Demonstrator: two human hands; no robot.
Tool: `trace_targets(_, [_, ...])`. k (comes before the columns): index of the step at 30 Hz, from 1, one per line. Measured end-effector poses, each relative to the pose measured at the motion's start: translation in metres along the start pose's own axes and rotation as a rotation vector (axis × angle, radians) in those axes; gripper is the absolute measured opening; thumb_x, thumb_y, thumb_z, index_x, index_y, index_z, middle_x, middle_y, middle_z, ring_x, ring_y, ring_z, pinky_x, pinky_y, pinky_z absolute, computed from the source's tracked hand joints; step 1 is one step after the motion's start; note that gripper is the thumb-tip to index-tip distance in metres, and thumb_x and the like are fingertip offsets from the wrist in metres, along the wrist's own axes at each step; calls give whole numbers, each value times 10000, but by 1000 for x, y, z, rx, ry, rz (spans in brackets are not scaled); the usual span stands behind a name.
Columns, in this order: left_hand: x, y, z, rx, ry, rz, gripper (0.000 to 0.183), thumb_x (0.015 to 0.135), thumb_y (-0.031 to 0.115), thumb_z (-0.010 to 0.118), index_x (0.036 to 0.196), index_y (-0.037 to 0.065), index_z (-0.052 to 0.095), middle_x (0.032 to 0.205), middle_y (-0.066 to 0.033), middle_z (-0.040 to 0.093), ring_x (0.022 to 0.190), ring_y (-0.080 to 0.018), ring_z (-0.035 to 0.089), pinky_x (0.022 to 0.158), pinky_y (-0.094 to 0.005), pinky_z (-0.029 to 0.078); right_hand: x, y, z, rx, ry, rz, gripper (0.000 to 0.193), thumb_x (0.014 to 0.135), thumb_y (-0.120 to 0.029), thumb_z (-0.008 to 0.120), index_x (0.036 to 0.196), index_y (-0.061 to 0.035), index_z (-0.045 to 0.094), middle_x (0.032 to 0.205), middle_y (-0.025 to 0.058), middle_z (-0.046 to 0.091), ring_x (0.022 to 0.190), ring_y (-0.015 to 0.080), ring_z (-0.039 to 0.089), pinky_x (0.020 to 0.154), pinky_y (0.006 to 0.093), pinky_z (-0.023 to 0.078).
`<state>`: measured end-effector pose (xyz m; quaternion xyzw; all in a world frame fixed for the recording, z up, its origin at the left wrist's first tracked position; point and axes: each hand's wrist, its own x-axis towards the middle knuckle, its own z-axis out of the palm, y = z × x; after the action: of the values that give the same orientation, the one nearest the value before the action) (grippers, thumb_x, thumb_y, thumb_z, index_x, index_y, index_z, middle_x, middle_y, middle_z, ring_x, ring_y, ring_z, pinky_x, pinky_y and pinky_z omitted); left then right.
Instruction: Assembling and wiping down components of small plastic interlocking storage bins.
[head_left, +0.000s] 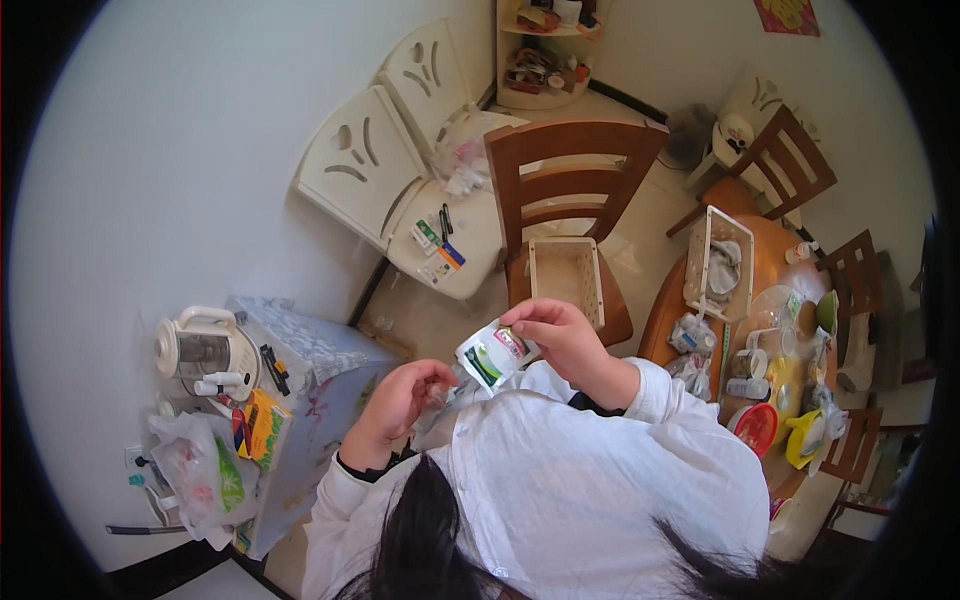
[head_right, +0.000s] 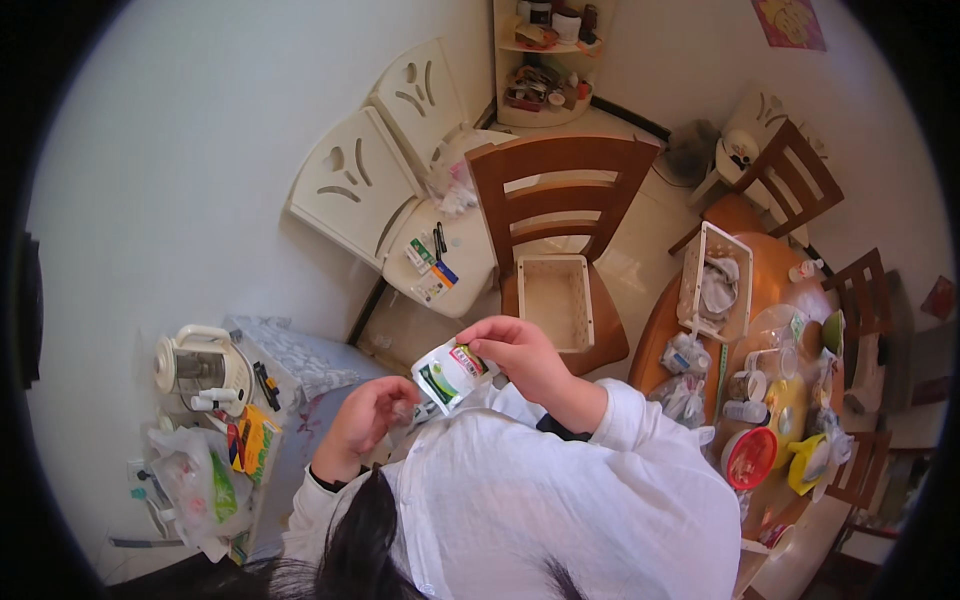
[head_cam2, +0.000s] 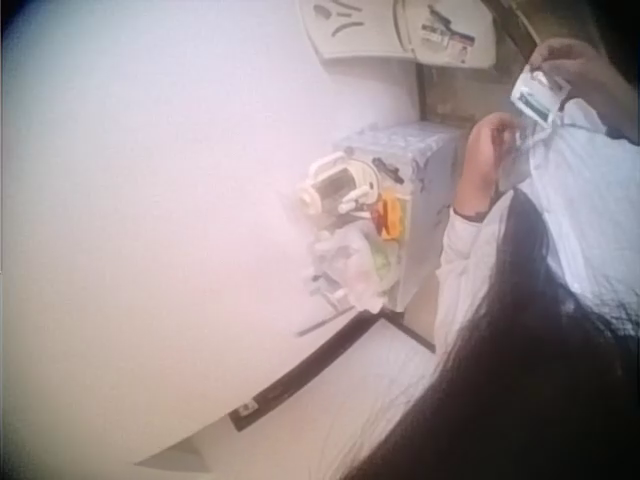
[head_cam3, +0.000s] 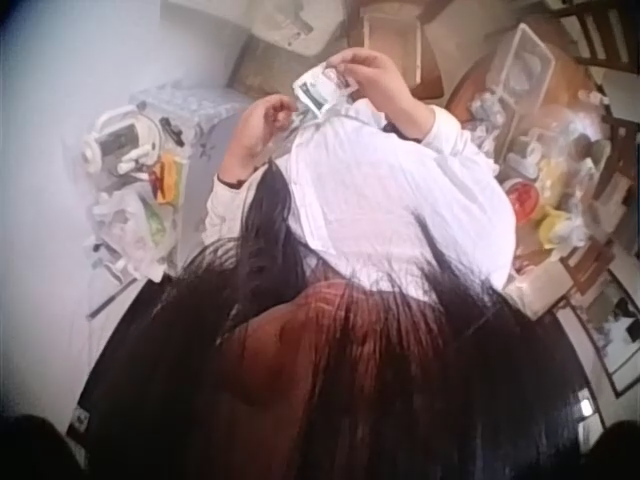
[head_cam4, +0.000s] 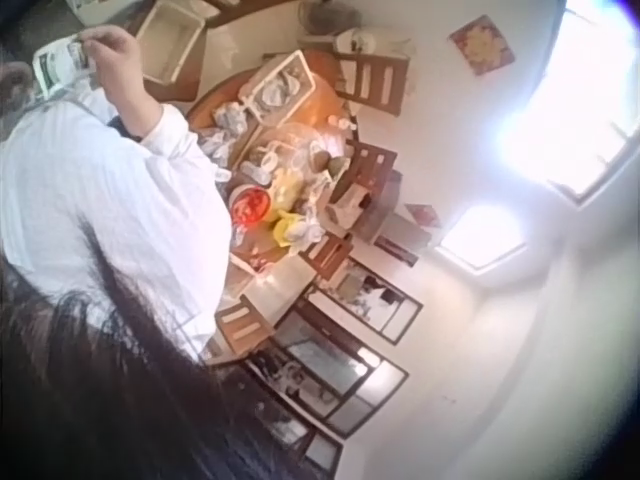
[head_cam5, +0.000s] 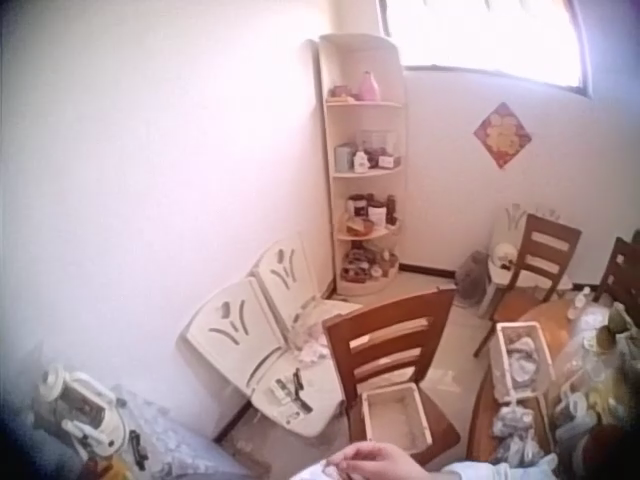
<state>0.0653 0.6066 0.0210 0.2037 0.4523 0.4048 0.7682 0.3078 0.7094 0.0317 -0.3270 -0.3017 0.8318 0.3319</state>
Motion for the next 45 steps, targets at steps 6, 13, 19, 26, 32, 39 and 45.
trace_targets(6, [-6, 11, 34, 267, -117, -102, 330, 1001, 264, 424, 993, 1, 624, 878, -1, 616, 879, -84, 564, 822, -213, 416, -5, 0, 26, -246, -258, -170, 315, 917, -11, 561, 1223, -77, 598, 968, 26, 615, 903, 110, 566, 821, 258, 469])
trace_targets(13, [-17, 19, 28, 314, -161, 284, 177, 882, 150, 662, 913, -24, 655, 955, 12, 612, 870, -88, 551, 782, -219, 411, 9, 8, 10, -676, -294, -804, 172, 717, 15, 681, 767, -130, 603, 1128, 53, 555, 1052, 239, 473, 922, 358, 355])
trace_targets(19, [-27, 21, 33, 730, -138, 480, 202, 774, 162, 765, 832, -7, 671, 906, 3, 599, 676, -81, 422, 583, -234, 326, 5, 9, 8, -663, -216, -840, 188, 685, 18, 704, 707, -146, 613, 1068, 43, 553, 1034, 236, 465, 907, 347, 348])
trace_targets(26, [-34, 23, 36, 721, -160, 411, 196, 773, 153, 765, 822, -9, 666, 887, -3, 595, 686, -82, 445, 585, -231, 339, -1, 9, 12, -654, -205, -874, 191, 672, 11, 716, 707, -151, 620, 1034, 36, 550, 1004, 228, 471, 896, 348, 351])
trace_targets(32, [-34, 19, 37, 743, -206, 470, 208, 782, 168, 761, 798, -7, 649, 859, -26, 594, 722, -130, 506, 627, -260, 377, -7, 9, 11, -697, -228, -914, 198, 660, 8, 719, 704, -157, 620, 1028, 32, 550, 998, 222, 475, 891, 346, 347])
trace_targets(39, [-38, 18, 40, 738, -202, 378, 247, 784, 208, 761, 771, -2, 632, 795, -52, 578, 737, -165, 526, 648, -280, 389, -12, 10, 12, -658, -230, -892, 187, 667, -6, 721, 708, -160, 623, 1016, 29, 549, 992, 218, 476, 890, 342, 343])
trace_targets(45, [-40, 20, 46, 798, -193, 380, 250, 787, 212, 760, 773, -3, 633, 802, -51, 577, 735, -166, 526, 643, -282, 386, -14, 11, 8, -659, -233, -889, 187, 671, 1, 715, 713, -157, 624, 1018, 28, 550, 988, 215, 477, 890, 339, 344])
